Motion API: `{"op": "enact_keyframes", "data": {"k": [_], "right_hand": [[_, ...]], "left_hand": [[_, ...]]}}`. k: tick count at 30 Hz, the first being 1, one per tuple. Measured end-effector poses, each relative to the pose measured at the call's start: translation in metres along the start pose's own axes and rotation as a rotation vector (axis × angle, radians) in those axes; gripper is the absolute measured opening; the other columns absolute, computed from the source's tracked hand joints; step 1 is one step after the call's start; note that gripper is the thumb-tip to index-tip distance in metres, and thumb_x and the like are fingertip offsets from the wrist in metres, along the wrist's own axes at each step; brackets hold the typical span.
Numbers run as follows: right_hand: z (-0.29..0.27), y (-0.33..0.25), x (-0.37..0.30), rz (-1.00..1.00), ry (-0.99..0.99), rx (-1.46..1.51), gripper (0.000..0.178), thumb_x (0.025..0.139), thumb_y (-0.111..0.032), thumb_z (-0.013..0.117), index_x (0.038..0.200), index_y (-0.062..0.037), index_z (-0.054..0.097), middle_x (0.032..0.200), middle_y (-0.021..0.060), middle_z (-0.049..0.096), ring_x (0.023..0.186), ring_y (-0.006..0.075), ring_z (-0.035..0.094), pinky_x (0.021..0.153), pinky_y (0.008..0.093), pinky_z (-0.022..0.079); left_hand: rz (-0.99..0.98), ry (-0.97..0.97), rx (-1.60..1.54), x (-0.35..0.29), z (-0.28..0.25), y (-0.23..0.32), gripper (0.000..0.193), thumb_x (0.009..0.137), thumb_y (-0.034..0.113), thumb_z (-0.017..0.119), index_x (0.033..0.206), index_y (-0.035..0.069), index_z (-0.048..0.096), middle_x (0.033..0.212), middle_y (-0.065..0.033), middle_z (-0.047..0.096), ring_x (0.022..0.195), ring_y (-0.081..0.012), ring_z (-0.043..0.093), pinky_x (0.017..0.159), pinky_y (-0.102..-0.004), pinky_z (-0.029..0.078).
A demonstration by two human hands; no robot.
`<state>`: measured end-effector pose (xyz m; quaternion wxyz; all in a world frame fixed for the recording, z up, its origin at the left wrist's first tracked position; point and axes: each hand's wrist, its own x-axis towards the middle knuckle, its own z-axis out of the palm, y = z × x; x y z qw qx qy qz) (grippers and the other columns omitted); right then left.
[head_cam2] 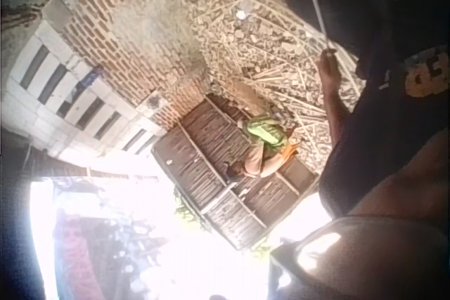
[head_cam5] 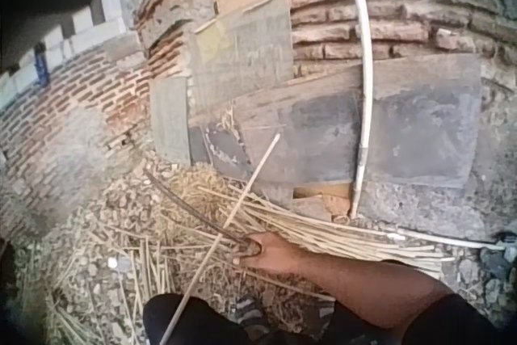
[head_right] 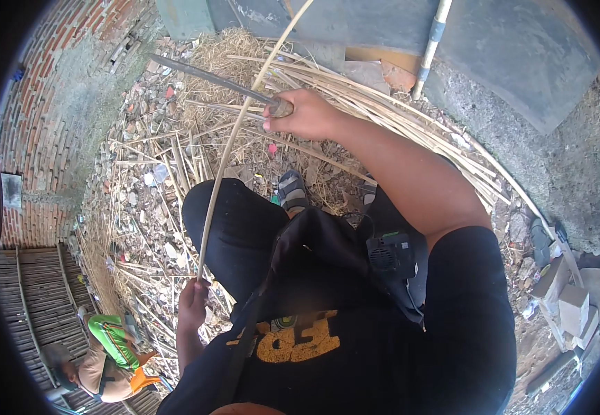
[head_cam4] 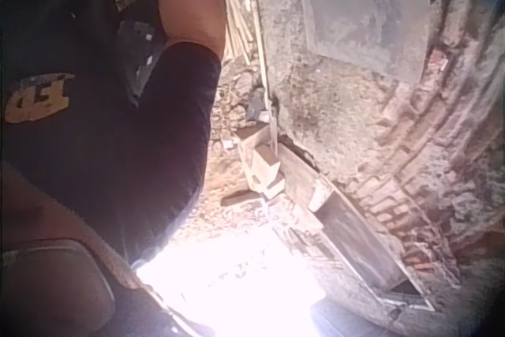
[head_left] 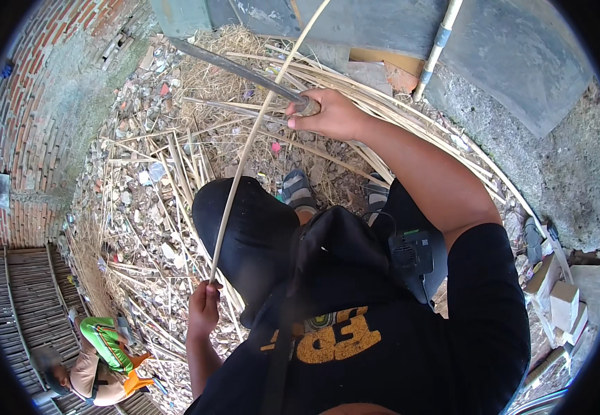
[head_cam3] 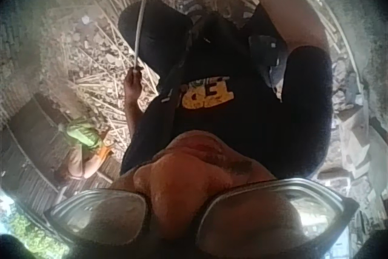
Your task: The person uses a knife to shave thin strips of wood from a bamboo stick by pulling the blade along its length. They hold the bamboo stick by hand and rest it against other bamboo pieces while repeating the shaving action.
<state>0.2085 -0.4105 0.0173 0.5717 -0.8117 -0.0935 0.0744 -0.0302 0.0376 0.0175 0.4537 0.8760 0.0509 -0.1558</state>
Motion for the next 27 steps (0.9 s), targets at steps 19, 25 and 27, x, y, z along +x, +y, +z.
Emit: {"op": "enact_keyframes", "data": {"k": [19, 25, 27], "right_hand": [[0.0, -0.011, -0.007, -0.019, -0.022, -0.009, 0.035, 0.082, -0.035, 0.081, 0.107, -0.0115, 0.074, 0.104, 0.0093, 0.073, 0.1, 0.0221, 0.068, 0.091, 0.0358, 0.05], [0.001, -0.012, -0.007, -0.051, -0.023, 0.035, 0.034, 0.082, -0.034, 0.081, 0.107, -0.011, 0.074, 0.101, 0.0086, 0.073, 0.099, 0.0214, 0.068, 0.092, 0.0356, 0.049], [0.0, -0.012, -0.007, -0.048, -0.024, 0.04, 0.034, 0.083, -0.034, 0.081, 0.107, -0.0111, 0.074, 0.101, 0.0084, 0.073, 0.099, 0.0214, 0.068, 0.092, 0.0355, 0.049]], "left_hand": [[0.267, 0.229, 0.401, 0.012, 0.006, 0.032, 0.028, 0.096, 0.017, 0.065, 0.115, -0.002, 0.061, 0.092, -0.0147, 0.064, 0.081, -0.0256, 0.064, 0.074, -0.0378, 0.052], [0.35, 0.331, 0.546, 0.029, 0.025, 0.052, 0.037, 0.087, 0.016, 0.074, 0.117, 0.0, 0.06, 0.098, -0.014, 0.061, 0.086, -0.0274, 0.063, 0.074, -0.0389, 0.052], [0.318, 0.335, 0.511, 0.031, 0.03, 0.058, 0.033, 0.089, 0.015, 0.073, 0.116, 0.0, 0.06, 0.092, -0.0144, 0.065, 0.073, -0.0274, 0.063, 0.066, -0.0388, 0.051]]}}
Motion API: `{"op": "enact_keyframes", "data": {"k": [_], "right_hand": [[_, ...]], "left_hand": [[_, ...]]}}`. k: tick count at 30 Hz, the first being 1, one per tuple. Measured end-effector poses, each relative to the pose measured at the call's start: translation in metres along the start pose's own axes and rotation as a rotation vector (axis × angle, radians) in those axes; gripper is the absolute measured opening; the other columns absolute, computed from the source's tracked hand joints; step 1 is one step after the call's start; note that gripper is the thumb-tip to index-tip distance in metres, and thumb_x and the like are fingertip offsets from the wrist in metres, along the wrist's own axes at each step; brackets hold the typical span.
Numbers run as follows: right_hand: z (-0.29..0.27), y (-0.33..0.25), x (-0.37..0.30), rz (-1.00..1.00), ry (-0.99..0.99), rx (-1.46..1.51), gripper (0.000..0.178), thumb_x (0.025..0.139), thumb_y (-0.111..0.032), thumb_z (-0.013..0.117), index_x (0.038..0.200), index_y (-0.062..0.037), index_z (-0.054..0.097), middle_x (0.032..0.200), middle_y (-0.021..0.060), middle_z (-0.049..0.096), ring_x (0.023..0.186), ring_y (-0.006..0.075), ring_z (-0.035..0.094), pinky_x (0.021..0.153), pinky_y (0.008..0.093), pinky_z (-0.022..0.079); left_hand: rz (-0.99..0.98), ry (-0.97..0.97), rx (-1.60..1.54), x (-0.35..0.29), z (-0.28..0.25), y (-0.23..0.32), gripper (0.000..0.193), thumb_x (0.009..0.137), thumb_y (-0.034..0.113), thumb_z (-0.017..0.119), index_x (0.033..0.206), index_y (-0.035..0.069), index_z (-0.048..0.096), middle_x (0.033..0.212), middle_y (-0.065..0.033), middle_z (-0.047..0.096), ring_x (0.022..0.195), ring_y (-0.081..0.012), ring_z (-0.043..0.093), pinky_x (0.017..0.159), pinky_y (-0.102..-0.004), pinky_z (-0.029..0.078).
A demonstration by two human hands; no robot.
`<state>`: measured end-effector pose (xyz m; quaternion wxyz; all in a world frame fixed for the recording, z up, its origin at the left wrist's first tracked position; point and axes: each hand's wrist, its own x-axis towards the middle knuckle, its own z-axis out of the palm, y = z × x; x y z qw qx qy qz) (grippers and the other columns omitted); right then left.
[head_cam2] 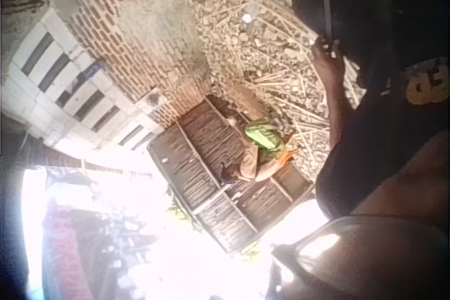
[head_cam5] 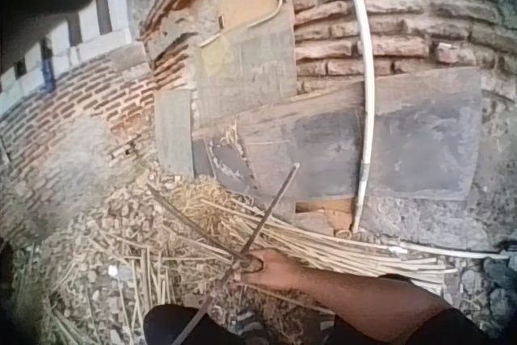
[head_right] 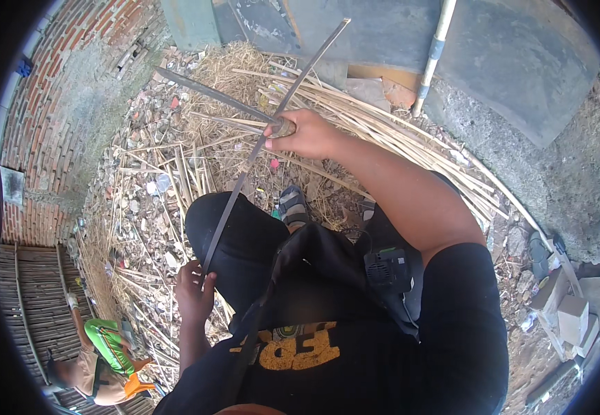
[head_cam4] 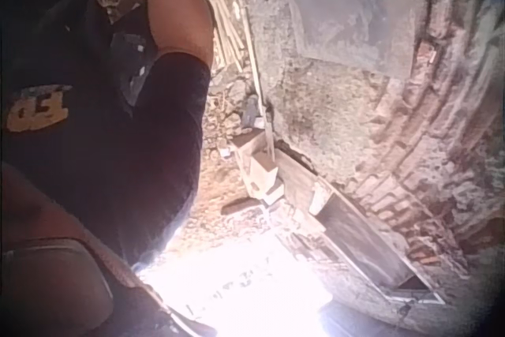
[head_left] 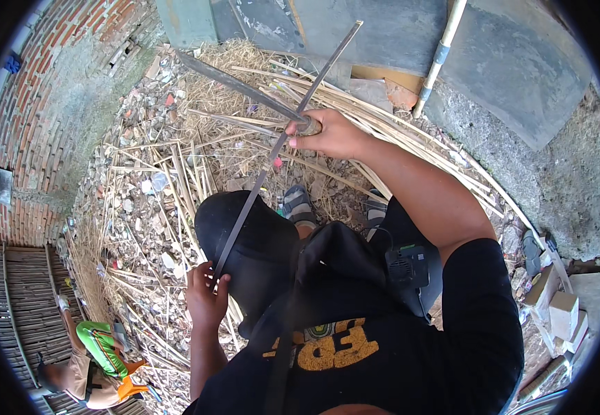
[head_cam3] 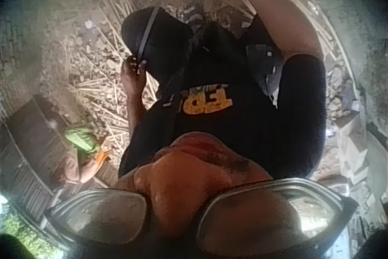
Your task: The person uses a knife to shave thin strips of wood from a bamboo stick by pulling the blade along its length. They hold the bamboo stick by hand and rest it against other bamboo pieces while repeating the shaving action.
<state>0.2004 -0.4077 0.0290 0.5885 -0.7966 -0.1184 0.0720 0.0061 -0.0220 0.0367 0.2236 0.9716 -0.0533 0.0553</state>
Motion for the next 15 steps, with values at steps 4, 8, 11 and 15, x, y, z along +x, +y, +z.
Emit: {"op": "enact_keyframes", "data": {"k": [4, 8, 11, 15], "right_hand": [[-0.003, 0.002, 0.0, -0.039, -0.01, 0.008, 0.033, 0.086, -0.032, 0.08, 0.109, -0.0088, 0.071, 0.095, 0.0034, 0.071, 0.079, 0.0137, 0.063, 0.073, 0.0309, 0.049], [0.0, 0.018, 0.006, -0.311, 0.093, -0.155, 0.033, 0.087, -0.03, 0.08, 0.109, -0.0065, 0.071, 0.095, 0.003, 0.072, 0.073, 0.0153, 0.066, 0.066, 0.0327, 0.052], [0.003, 0.007, 0.001, -0.236, 0.163, -0.315, 0.029, 0.084, -0.031, 0.079, 0.102, -0.01, 0.071, 0.087, 0.0093, 0.072, 0.079, 0.0288, 0.07, 0.073, 0.042, 0.054], [0.008, 0.002, -0.004, -0.386, 0.177, -0.545, 0.023, 0.084, -0.032, 0.075, 0.094, -0.0128, 0.068, 0.079, 0.0103, 0.069, 0.078, 0.0354, 0.069, 0.067, 0.0495, 0.052]], "left_hand": [[-0.025, 0.019, -0.012, -0.009, 0.011, -0.012, 0.019, 0.097, 0.014, 0.064, 0.11, 0.001, 0.06, 0.083, -0.0162, 0.068, 0.064, -0.0314, 0.065, 0.06, -0.0409, 0.05], [-0.041, -0.041, -0.037, -0.017, 0.009, -0.012, 0.019, 0.101, 0.018, 0.056, 0.105, 0.001, 0.062, 0.075, -0.0179, 0.066, 0.067, -0.0348, 0.066, 0.061, -0.0424, 0.049], [-0.175, -0.154, -0.103, -0.018, 0.001, -0.009, 0.026, 0.105, 0.022, 0.05, 0.1, 0.001, 0.064, 0.073, -0.0184, 0.065, 0.065, -0.0333, 0.065, 0.061, -0.0408, 0.048], [-0.206, -0.242, -0.2, -0.014, -0.005, -0.006, 0.033, 0.107, 0.025, 0.046, 0.094, 0.001, 0.064, 0.069, -0.0166, 0.063, 0.062, -0.0297, 0.063, 0.06, -0.0382, 0.047]]}}
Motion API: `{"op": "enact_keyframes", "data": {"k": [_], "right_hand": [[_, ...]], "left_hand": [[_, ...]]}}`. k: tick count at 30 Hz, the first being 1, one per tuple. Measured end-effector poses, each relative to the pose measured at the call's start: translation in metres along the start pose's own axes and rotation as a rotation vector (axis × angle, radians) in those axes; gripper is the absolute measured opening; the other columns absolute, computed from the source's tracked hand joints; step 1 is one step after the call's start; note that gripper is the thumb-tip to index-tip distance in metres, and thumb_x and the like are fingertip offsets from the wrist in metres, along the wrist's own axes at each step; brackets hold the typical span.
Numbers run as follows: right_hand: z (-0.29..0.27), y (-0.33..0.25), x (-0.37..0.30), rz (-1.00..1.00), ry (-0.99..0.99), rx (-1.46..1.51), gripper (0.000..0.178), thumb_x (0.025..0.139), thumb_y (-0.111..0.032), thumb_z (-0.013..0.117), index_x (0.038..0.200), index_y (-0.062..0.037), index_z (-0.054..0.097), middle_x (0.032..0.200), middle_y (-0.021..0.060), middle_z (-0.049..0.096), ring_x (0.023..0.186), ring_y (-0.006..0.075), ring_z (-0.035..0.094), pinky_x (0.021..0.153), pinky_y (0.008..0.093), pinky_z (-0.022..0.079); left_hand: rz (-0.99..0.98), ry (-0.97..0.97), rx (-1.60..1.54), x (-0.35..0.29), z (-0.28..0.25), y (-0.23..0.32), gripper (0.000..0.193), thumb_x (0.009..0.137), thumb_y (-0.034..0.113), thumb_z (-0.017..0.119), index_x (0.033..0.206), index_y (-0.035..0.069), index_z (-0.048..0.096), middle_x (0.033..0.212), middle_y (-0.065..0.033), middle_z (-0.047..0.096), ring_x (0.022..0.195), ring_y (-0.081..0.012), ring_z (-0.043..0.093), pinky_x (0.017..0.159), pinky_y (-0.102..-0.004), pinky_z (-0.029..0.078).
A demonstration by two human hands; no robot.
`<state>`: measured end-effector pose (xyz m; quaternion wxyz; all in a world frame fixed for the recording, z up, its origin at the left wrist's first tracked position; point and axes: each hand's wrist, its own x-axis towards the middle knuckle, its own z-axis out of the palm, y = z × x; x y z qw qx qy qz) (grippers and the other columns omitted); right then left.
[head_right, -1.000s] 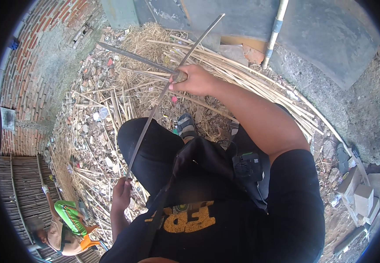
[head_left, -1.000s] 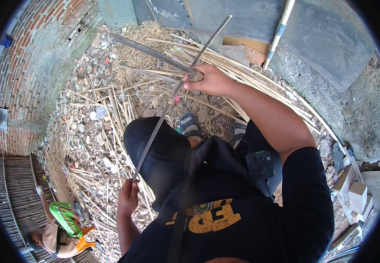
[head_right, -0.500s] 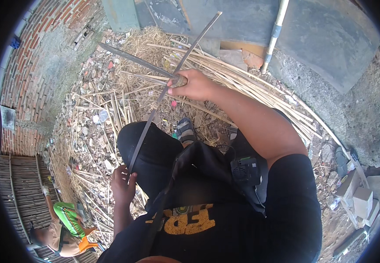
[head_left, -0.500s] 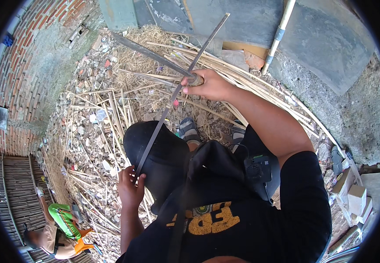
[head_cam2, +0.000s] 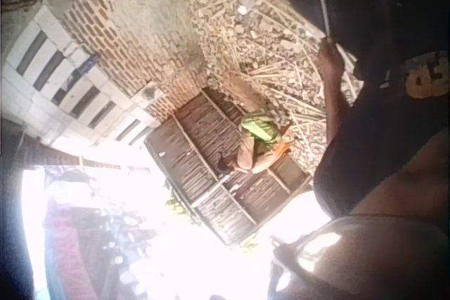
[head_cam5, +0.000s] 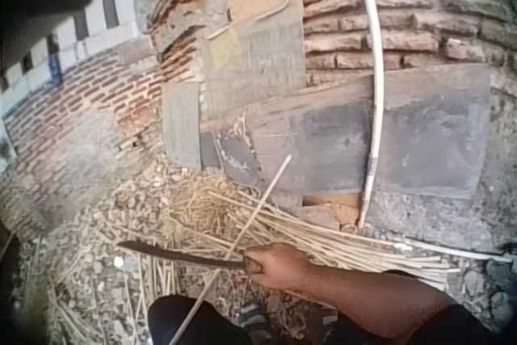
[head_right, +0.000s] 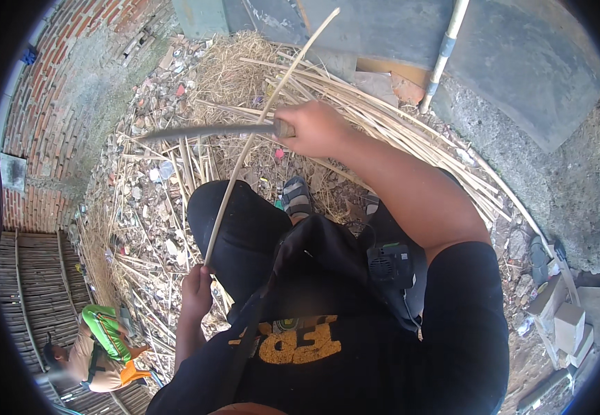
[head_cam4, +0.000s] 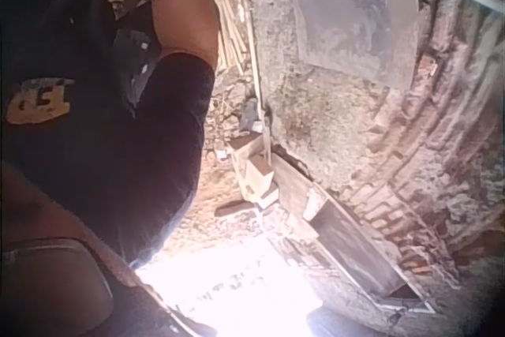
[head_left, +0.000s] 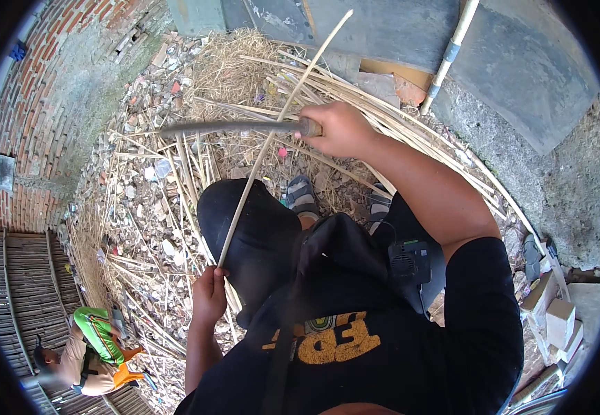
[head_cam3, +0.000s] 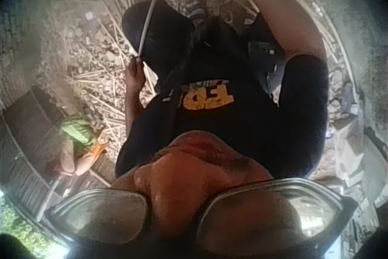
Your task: The person uses a knife to shave thin strips of wood from a bamboo stick by pulling the blade along its length. They hold the bamboo stick by hand and rest it against other bamboo pieces while repeating the shaving action.
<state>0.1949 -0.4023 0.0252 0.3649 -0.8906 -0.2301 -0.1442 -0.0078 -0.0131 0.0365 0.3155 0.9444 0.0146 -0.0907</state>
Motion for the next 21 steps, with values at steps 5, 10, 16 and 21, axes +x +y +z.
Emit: {"op": "enact_keyframes", "data": {"k": [5, 10, 16, 21], "right_hand": [[0.001, -0.014, -0.004, 0.021, -0.279, -0.242, 0.019, 0.081, -0.028, 0.072, 0.094, -0.0154, 0.065, 0.079, 0.0111, 0.069, 0.08, 0.0343, 0.07, 0.068, 0.0495, 0.053], [-0.001, 0.003, 0.003, 0.228, -0.352, -0.231, 0.026, 0.077, -0.019, 0.071, 0.1, -0.0103, 0.064, 0.086, 0.0145, 0.07, 0.086, 0.0366, 0.069, 0.077, 0.0502, 0.055], [0.01, -0.019, 0.003, 0.073, -0.439, -0.392, 0.03, 0.077, -0.016, 0.067, 0.107, -0.0102, 0.066, 0.086, 0.0157, 0.071, 0.086, 0.036, 0.07, 0.075, 0.0501, 0.055], [0.009, 0.021, 0.008, 0.316, -0.293, -0.236, 0.034, 0.077, -0.016, 0.068, 0.11, -0.011, 0.065, 0.086, 0.0166, 0.071, 0.086, 0.0375, 0.069, 0.075, 0.0499, 0.055]], "left_hand": [[0.039, 0.024, 0.028, 0.003, 0.006, -0.008, 0.035, 0.108, 0.027, 0.046, 0.09, 0.001, 0.063, 0.066, -0.0159, 0.061, 0.059, -0.0292, 0.061, 0.058, -0.0388, 0.045], [0.072, 0.043, 0.062, 0.01, 0.013, -0.017, 0.039, 0.107, 0.029, 0.047, 0.082, 0.001, 0.058, 0.065, -0.0186, 0.06, 0.058, -0.0338, 0.061, 0.055, -0.0418, 0.044], [0.099, 0.14, 0.312, 0.009, 0.013, -0.013, 0.031, 0.105, 0.029, 0.05, 0.084, 0.006, 0.055, 0.063, -0.0212, 0.061, 0.058, -0.0437, 0.061, 0.052, -0.0511, 0.045], [0.157, 0.245, 0.437, 0.015, 0.019, -0.014, 0.024, 0.103, 0.029, 0.052, 0.09, 0.009, 0.055, 0.062, -0.0208, 0.062, 0.058, -0.0456, 0.062, 0.052, -0.0553, 0.046]]}}
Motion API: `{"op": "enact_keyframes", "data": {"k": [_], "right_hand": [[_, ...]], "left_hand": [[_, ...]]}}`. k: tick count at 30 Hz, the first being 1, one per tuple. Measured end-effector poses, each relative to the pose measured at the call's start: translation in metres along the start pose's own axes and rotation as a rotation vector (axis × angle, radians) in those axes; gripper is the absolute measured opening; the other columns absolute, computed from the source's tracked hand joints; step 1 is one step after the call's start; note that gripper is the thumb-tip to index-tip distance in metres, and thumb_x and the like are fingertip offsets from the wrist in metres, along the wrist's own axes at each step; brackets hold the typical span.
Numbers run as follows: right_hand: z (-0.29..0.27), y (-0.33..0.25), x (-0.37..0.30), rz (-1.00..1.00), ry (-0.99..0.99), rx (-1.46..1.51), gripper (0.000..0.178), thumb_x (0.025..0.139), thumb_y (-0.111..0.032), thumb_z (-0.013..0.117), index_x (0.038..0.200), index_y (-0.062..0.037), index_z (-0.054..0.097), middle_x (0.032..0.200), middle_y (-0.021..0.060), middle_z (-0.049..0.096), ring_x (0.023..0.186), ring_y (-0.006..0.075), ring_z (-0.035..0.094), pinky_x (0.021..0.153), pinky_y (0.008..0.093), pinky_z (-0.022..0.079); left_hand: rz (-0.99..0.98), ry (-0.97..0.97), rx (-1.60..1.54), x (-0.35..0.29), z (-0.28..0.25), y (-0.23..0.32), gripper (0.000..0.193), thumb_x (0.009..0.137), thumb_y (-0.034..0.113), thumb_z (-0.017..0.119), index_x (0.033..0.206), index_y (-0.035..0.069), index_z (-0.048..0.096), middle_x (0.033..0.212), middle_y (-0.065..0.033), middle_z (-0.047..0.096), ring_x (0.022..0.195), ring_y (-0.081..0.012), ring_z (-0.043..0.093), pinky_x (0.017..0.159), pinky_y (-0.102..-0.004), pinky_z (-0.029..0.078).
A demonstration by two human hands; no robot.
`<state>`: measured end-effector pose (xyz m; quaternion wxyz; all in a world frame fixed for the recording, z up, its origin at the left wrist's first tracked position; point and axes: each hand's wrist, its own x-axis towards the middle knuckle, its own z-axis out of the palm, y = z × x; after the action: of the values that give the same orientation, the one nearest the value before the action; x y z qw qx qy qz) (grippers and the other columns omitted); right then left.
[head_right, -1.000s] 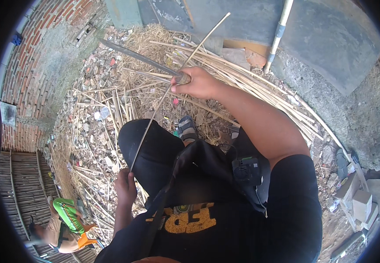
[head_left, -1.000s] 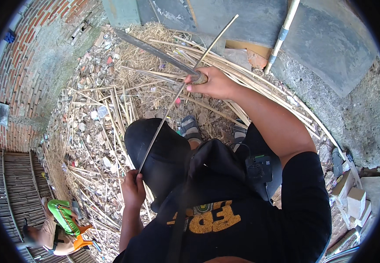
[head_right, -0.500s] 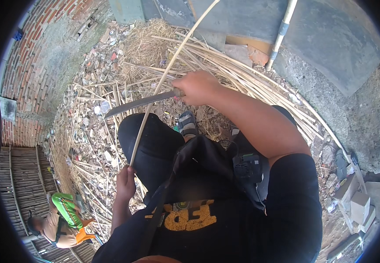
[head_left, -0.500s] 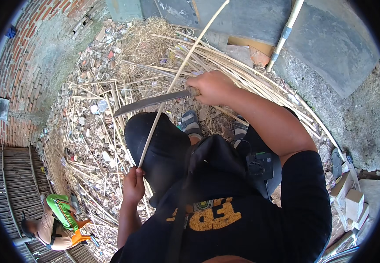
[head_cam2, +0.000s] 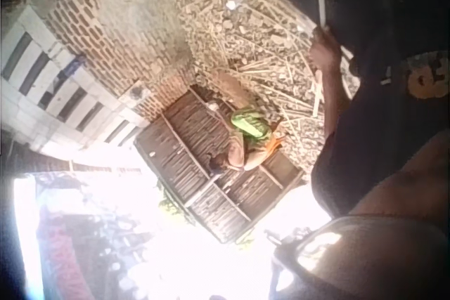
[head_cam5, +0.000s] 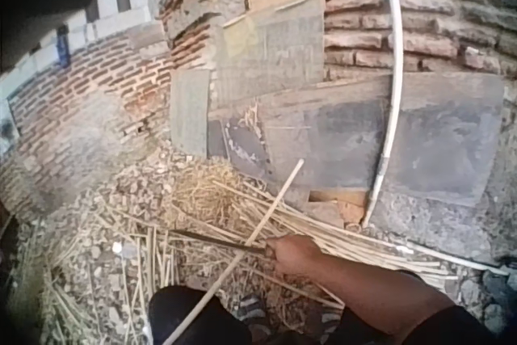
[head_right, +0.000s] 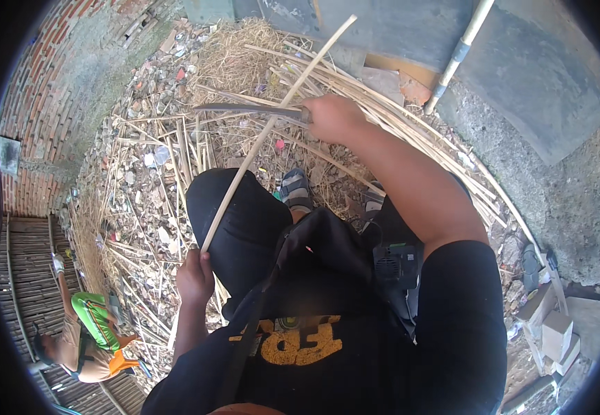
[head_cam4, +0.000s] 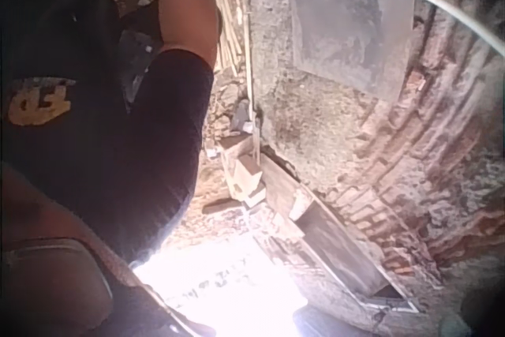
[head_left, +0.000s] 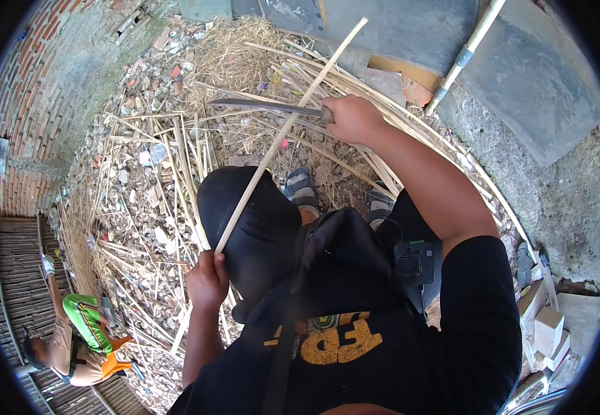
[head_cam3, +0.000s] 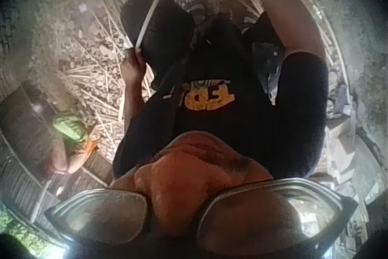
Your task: The person uses a knife to shave thin strips of wood from a bamboo stick by pulling the blade along its length. They hold the bamboo stick by hand and rest it against other bamboo pieces while repeating the shaving action.
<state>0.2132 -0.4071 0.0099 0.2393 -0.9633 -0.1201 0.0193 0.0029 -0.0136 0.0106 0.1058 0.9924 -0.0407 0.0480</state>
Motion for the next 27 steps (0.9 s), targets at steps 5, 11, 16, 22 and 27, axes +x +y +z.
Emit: {"op": "enact_keyframes", "data": {"k": [5, 11, 16, 22, 27], "right_hand": [[-0.002, -0.02, -0.009, -0.156, 0.035, -0.13, 0.024, 0.08, -0.018, 0.068, 0.102, -0.0122, 0.065, 0.088, 0.0136, 0.071, 0.088, 0.0345, 0.07, 0.077, 0.049, 0.055], [0.008, 0.007, -0.001, 0.022, 0.056, -0.055, 0.025, 0.08, -0.019, 0.069, 0.105, -0.0148, 0.069, 0.091, 0.0142, 0.071, 0.09, 0.0336, 0.07, 0.08, 0.047, 0.056], [-0.004, -0.022, -0.008, -0.141, -0.049, -0.091, 0.029, 0.078, -0.019, 0.069, 0.106, -0.0117, 0.068, 0.09, 0.0137, 0.072, 0.089, 0.035, 0.07, 0.078, 0.0484, 0.055], [-0.003, 0.006, -0.002, -0.032, 0.073, -0.036, 0.031, 0.075, -0.018, 0.071, 0.105, -0.0112, 0.066, 0.083, 0.0166, 0.07, 0.081, 0.0388, 0.069, 0.074, 0.0499, 0.055], [-0.003, -0.008, -0.006, -0.186, 0.103, -0.098, 0.024, 0.077, -0.017, 0.069, 0.098, -0.0092, 0.064, 0.082, 0.016, 0.07, 0.083, 0.038, 0.07, 0.074, 0.0501, 0.056]], "left_hand": [[0.022, -0.01, -0.101, -0.003, 0.013, -0.017, 0.023, 0.103, 0.027, 0.052, 0.092, 0.007, 0.055, 0.064, -0.021, 0.061, 0.059, -0.0454, 0.062, 0.052, -0.0551, 0.046], [0.031, -0.036, -0.084, 0.002, 0.012, -0.013, 0.023, 0.104, 0.026, 0.051, 0.092, 0.007, 0.054, 0.068, -0.0221, 0.061, 0.06, -0.0463, 0.061, 0.054, -0.0545, 0.046], [0.004, -0.045, -0.15, -0.007, 0.012, -0.02, 0.024, 0.104, 0.028, 0.05, 0.092, 0.007, 0.054, 0.069, -0.0221, 0.062, 0.063, -0.0475, 0.061, 0.054, -0.0554, 0.046], [0.006, -0.072, -0.13, 0.001, 0.013, -0.022, 0.024, 0.104, 0.029, 0.051, 0.094, 0.007, 0.054, 0.068, -0.0234, 0.063, 0.063, -0.0481, 0.062, 0.055, -0.0563, 0.046], [0.009, -0.033, -0.174, -0.01, 0.022, -0.032, 0.025, 0.103, 0.029, 0.051, 0.095, 0.006, 0.055, 0.069, -0.0249, 0.063, 0.064, -0.049, 0.062, 0.057, -0.057, 0.047]]}}
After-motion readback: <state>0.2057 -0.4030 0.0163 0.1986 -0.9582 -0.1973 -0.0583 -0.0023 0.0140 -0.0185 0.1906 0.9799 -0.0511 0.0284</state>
